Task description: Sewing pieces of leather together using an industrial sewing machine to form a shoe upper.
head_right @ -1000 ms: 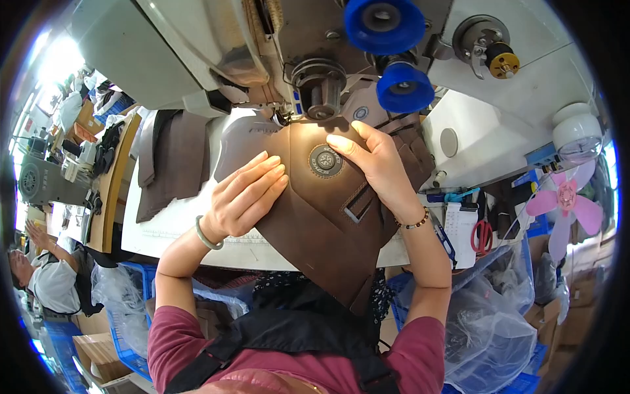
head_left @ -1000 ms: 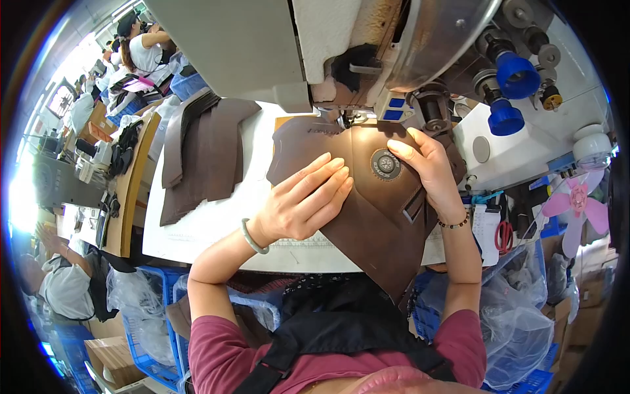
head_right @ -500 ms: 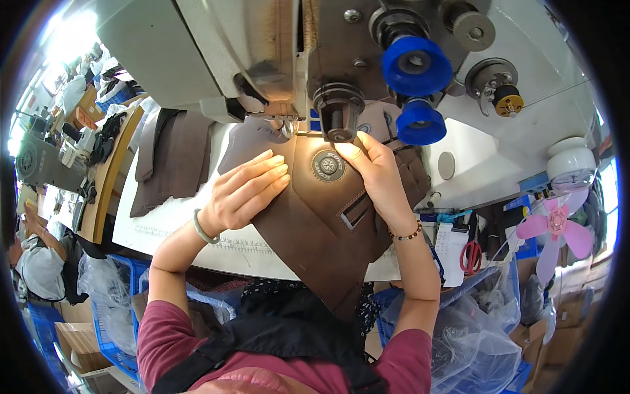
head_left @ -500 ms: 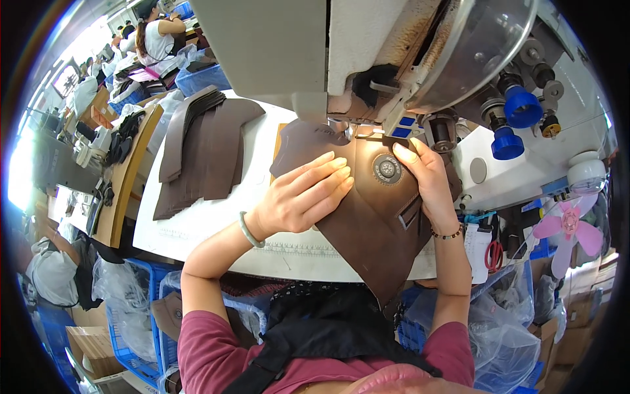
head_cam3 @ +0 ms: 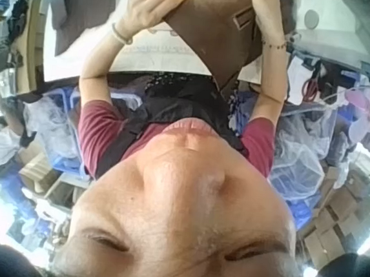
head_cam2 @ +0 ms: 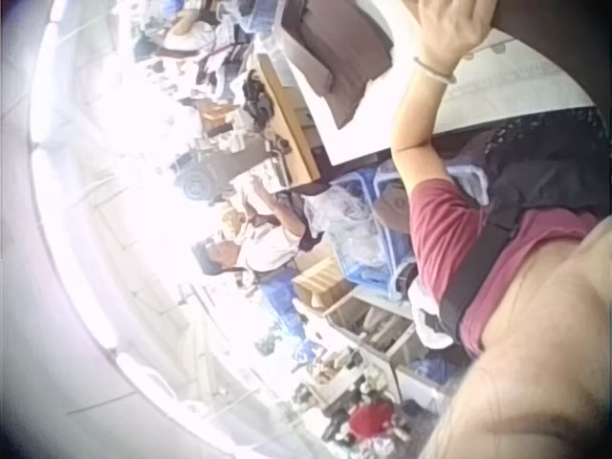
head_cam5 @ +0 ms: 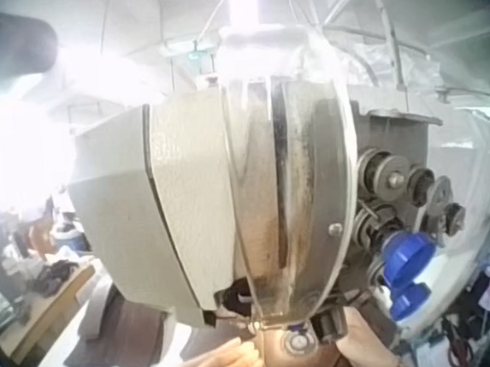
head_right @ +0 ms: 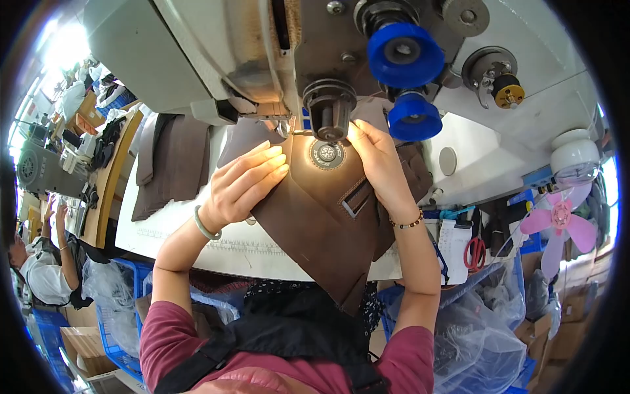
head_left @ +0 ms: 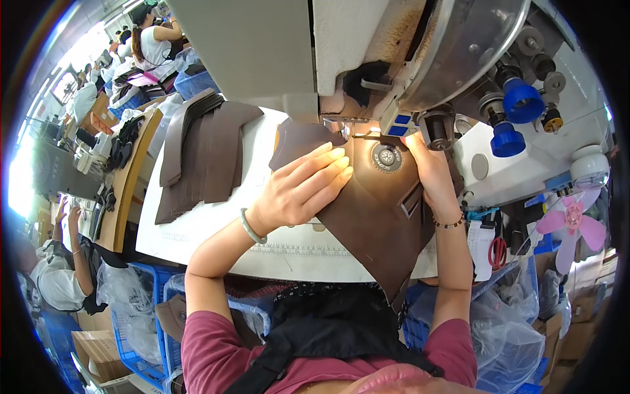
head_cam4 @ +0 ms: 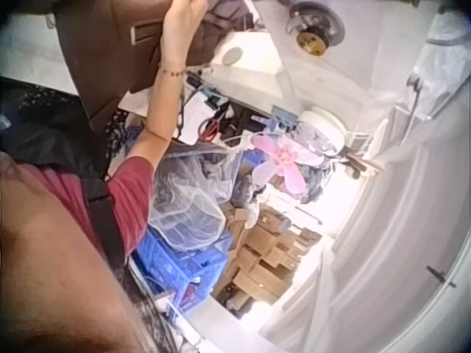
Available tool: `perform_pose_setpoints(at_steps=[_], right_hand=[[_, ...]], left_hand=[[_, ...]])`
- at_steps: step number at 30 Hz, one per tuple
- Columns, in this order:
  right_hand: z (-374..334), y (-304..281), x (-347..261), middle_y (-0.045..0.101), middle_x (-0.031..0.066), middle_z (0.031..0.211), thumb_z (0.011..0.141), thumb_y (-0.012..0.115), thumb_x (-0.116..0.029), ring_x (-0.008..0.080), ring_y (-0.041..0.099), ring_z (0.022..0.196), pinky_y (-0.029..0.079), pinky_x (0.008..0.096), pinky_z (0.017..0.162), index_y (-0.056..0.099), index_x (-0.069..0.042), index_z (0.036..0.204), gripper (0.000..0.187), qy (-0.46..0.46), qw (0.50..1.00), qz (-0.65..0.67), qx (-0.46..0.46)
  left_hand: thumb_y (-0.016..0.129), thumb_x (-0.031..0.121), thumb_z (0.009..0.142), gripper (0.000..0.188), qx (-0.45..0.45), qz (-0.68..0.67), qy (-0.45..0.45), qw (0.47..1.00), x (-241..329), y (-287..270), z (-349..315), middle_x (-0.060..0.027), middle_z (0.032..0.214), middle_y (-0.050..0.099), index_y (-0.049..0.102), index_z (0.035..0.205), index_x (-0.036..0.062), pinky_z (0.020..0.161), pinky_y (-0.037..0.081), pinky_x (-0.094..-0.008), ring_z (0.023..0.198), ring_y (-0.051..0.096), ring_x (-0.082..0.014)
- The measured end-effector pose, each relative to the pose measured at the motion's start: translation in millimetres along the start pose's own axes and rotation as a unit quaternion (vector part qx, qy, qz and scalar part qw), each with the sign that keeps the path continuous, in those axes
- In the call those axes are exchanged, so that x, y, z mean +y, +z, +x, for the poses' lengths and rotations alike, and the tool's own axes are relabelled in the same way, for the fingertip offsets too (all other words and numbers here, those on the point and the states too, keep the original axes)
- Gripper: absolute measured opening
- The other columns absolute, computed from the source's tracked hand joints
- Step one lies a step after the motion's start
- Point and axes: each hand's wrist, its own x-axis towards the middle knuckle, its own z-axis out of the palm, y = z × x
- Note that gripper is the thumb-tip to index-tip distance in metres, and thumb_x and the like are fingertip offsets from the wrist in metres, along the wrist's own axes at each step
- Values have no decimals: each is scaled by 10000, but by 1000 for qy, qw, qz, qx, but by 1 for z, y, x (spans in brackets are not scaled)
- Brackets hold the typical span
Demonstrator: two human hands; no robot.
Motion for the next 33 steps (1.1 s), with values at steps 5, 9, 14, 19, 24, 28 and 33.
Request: perform_pose_setpoints(at_steps=[5,9,14,19,24,28,33], right_hand=[[3,-1,3,471,-110,767,1009,494,-189,-15,390,730,343,174,626,553,-59,817,239,-6,999,-30,39],[7,-7,8,393,-117,732,1003,499,-186,-12,333,693,291,192,585,504,-79,763,263,-31,997,-72,26],[14,-2,4,390,-116,718,999,524,-221,-8,320,673,276,195,580,499,-88,734,298,-36,997,-56,45],[8,-9,-7,441,-118,731,987,570,-265,-13,357,697,306,186,623,578,-78,762,293,-56,994,-72,57],[-2,-33,-7,466,-103,751,904,684,-206,-4,368,693,317,186,639,532,-89,744,250,-4,992,-122,-25],[0,-32,-4,645,-9,924,869,711,-189,35,566,801,459,189,713,634,-5,1019,250,14,994,-91,-50],[2,-29,-1,670,13,946,868,712,-183,41,602,825,489,189,722,643,15,1056,282,11,997,-61,-53]], left_hand=[[615,78,753,254,10,-4,4,1000,-3,1,1,-168,987,681,661,969,-48,878,574,-412,937,676,-304],[624,89,742,259,9,-11,-2,1000,-5,2,3,-158,989,679,666,964,-37,869,578,-412,929,677,-306],[679,99,706,292,20,-26,-25,999,-11,11,-3,-123,970,668,684,977,-10,873,581,-417,901,674,-298],[685,86,659,316,25,-25,-47,998,-8,10,2,-98,945,635,688,966,9,916,566,-410,897,653,-264],[688,242,688,410,-25,-56,-55,997,-3,0,12,-101,916,614,654,1010,-9,967,531,-448,898,640,-281],[654,308,744,478,-56,-25,-34,998,-5,-10,7,-145,1022,646,618,1103,-5,956,524,-436,985,652,-310],[682,72,793,347,-4,-35,-148,988,6,-13,12,-95,989,688,596,1122,4,758,553,-350,876,692,-261]])
